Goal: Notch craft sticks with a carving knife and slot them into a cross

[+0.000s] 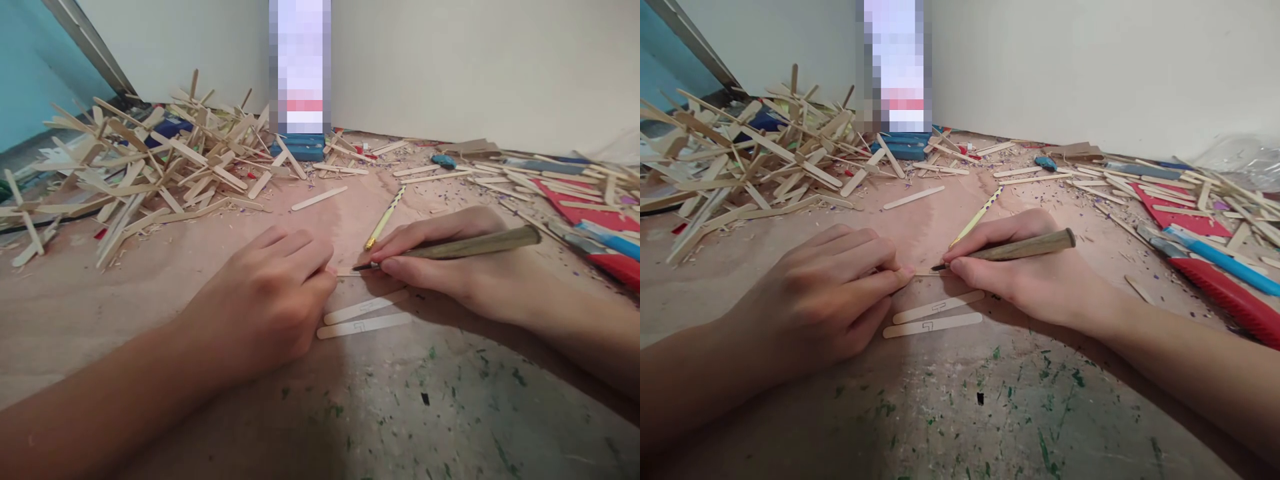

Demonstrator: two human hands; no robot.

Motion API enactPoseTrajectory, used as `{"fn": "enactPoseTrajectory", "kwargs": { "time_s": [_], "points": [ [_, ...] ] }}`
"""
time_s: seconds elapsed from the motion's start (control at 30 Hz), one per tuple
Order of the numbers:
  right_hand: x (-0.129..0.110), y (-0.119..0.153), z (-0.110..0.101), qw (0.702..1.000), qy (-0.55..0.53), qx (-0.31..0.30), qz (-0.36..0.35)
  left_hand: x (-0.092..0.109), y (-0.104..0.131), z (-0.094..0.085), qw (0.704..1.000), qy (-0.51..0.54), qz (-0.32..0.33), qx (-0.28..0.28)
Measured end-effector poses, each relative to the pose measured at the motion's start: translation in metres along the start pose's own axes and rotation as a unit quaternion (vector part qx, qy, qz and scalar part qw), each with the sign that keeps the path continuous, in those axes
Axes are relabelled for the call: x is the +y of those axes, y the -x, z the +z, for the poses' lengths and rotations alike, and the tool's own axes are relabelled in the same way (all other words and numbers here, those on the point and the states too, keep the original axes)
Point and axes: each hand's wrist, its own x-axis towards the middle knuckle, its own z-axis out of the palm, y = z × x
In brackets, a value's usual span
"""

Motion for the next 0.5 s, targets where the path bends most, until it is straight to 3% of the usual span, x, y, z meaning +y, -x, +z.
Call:
{"fn": "enactPoseTrajectory", "kwargs": {
  "time_s": [0.37, 0.5],
  "points": [
    [-0.0038, 0.0003, -0.0032, 1.000, 0.009, 0.001, 0.016, -0.0010, -0.0013, -0.0021, 1.000, 0.009, 0.007, -0.004],
    [-0.0056, -0.0029, -0.0031, 0.999, 0.037, 0.038, 0.006, -0.0003, 0.0007, 0.0019, 1.000, 0.024, -0.009, 0.005]
  ]
}}
